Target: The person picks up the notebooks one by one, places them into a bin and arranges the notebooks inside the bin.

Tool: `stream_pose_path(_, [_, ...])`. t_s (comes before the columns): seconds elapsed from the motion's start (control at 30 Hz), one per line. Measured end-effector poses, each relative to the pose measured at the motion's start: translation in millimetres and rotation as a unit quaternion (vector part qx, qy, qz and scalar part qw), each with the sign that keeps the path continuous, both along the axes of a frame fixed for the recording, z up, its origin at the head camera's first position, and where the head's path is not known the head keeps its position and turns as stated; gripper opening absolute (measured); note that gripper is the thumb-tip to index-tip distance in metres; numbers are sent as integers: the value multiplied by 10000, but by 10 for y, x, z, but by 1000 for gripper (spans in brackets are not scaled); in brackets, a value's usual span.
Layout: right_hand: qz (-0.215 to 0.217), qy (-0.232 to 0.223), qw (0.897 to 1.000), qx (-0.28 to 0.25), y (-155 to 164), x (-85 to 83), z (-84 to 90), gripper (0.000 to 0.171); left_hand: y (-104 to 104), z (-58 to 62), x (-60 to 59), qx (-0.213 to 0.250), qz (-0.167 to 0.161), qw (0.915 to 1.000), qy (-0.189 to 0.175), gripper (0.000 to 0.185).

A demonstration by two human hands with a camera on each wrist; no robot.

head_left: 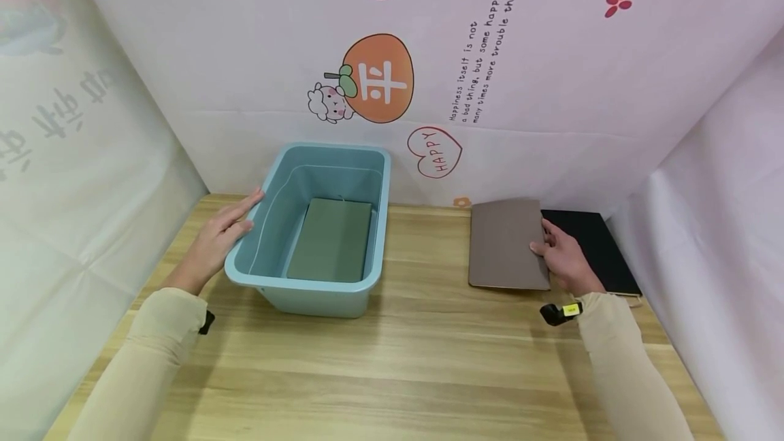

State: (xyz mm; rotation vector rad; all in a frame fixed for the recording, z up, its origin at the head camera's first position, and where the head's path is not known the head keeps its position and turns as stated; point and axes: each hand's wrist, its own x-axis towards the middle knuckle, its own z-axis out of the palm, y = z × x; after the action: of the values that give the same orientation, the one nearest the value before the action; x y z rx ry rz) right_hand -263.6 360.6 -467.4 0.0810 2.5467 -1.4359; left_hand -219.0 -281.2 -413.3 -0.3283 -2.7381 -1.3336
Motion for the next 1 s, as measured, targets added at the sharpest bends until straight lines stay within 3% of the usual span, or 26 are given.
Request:
stream_pose_path(0.8, [-339, 212, 9977, -554, -146, 89, 103, 75, -7, -3, -14, -57, 127, 9999, -34, 48])
stream_pose_path(1.0, [-305, 128, 9950, -944, -214, 128, 174, 77, -7, -2, -11, -94, 133, 9999, -46, 48])
